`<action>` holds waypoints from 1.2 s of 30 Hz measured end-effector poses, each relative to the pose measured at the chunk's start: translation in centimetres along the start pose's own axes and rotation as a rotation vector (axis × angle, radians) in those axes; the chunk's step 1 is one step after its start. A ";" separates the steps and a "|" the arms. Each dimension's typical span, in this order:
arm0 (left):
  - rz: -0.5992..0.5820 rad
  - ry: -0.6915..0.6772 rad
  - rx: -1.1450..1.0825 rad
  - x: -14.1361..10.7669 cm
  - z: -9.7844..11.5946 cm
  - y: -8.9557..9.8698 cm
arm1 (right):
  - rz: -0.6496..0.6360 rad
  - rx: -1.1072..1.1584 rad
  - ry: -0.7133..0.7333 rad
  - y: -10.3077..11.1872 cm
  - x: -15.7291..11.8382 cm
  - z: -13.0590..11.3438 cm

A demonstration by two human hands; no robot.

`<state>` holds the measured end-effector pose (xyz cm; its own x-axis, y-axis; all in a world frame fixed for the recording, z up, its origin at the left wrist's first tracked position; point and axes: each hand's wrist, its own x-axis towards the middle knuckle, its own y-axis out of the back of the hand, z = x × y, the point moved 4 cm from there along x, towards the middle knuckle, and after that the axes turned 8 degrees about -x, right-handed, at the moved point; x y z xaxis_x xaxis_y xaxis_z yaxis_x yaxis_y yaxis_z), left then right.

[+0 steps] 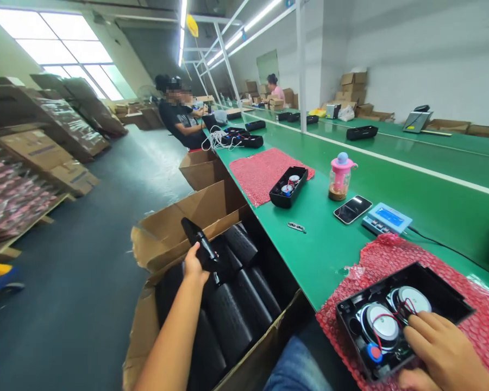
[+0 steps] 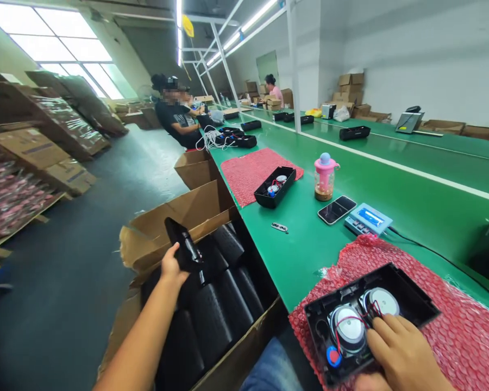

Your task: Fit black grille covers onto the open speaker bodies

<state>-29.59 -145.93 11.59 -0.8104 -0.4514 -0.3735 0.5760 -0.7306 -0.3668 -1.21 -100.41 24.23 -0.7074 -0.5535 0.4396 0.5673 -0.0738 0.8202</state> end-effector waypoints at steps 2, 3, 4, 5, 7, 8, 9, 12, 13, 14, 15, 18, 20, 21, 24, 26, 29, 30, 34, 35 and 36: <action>-0.134 0.054 -0.042 -2.3 1.1 -2.3 | 0.046 -0.013 0.004 0.1 1.1 0.1; -0.207 0.079 -0.063 -3.7 1.5 -3.6 | 0.063 -0.013 0.007 0.1 1.5 0.2; -0.289 0.108 -0.087 -5.1 1.7 -4.9 | 0.074 -0.010 0.010 0.1 1.8 0.3; -0.375 0.143 -0.111 -6.6 1.9 -6.1 | 0.080 -0.004 0.010 0.0 2.0 0.4; -0.538 0.219 -0.144 -9.7 1.9 -8.4 | 0.086 0.004 0.004 0.0 2.2 0.5; -0.602 0.251 -0.144 -11.2 1.9 -9.3 | 0.089 0.007 -0.002 0.0 2.1 0.4; -0.651 0.274 -0.130 -12.6 1.7 -10.1 | 0.090 0.010 -0.011 0.0 2.0 0.4; -0.767 0.322 -0.053 -16.1 1.0 -11.7 | 0.108 0.016 -0.041 0.0 1.6 0.1; -0.800 0.340 -0.024 -17.1 0.6 -12.0 | 0.118 0.014 -0.047 0.1 1.5 0.0; -0.830 0.358 0.006 -18.0 0.2 -12.3 | 0.125 0.012 -0.053 0.1 1.4 -0.2; -0.861 0.378 0.034 -18.9 -0.3 -12.5 | 0.129 0.011 -0.060 0.1 1.5 -0.2; -0.950 0.442 0.108 -21.3 -1.8 -12.8 | 0.132 0.022 -0.083 0.1 1.7 -0.3; -1.007 0.479 0.158 -22.8 -2.7 -12.9 | 0.127 0.043 -0.109 0.2 1.7 -0.3; -1.029 0.482 0.184 -23.5 -3.0 -12.9 | 0.114 0.062 -0.122 0.2 1.7 -0.3; -1.096 0.362 0.231 -25.7 -3.3 -13.4 | 0.037 0.179 -0.185 0.8 1.5 -0.1; -1.163 0.183 0.268 -27.3 -2.9 -13.9 | 0.008 0.254 -0.290 1.6 1.3 0.6; -1.313 -0.073 0.377 -30.1 -1.9 -14.8 | 0.094 0.337 -0.442 3.5 0.9 2.1; -1.365 -0.139 0.422 -31.1 -1.6 -15.2 | 0.135 0.389 -0.482 4.0 0.5 2.5; -1.550 -0.447 0.640 -34.5 -1.2 -16.6 | 0.055 0.839 -0.629 3.0 -1.7 3.0; -1.581 -0.555 0.674 -35.3 -1.3 -17.0 | 0.013 0.961 -0.637 2.3 -2.4 2.7; -1.605 -0.666 0.686 -36.1 -1.5 -17.5 | -0.009 1.048 -0.639 1.7 -3.0 2.3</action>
<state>-10.19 -116.07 30.19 -0.4670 0.8120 0.3502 -0.6832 -0.5827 0.4402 0.86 -97.00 25.13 -0.9564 -0.0289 0.2907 0.1563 0.7902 0.5925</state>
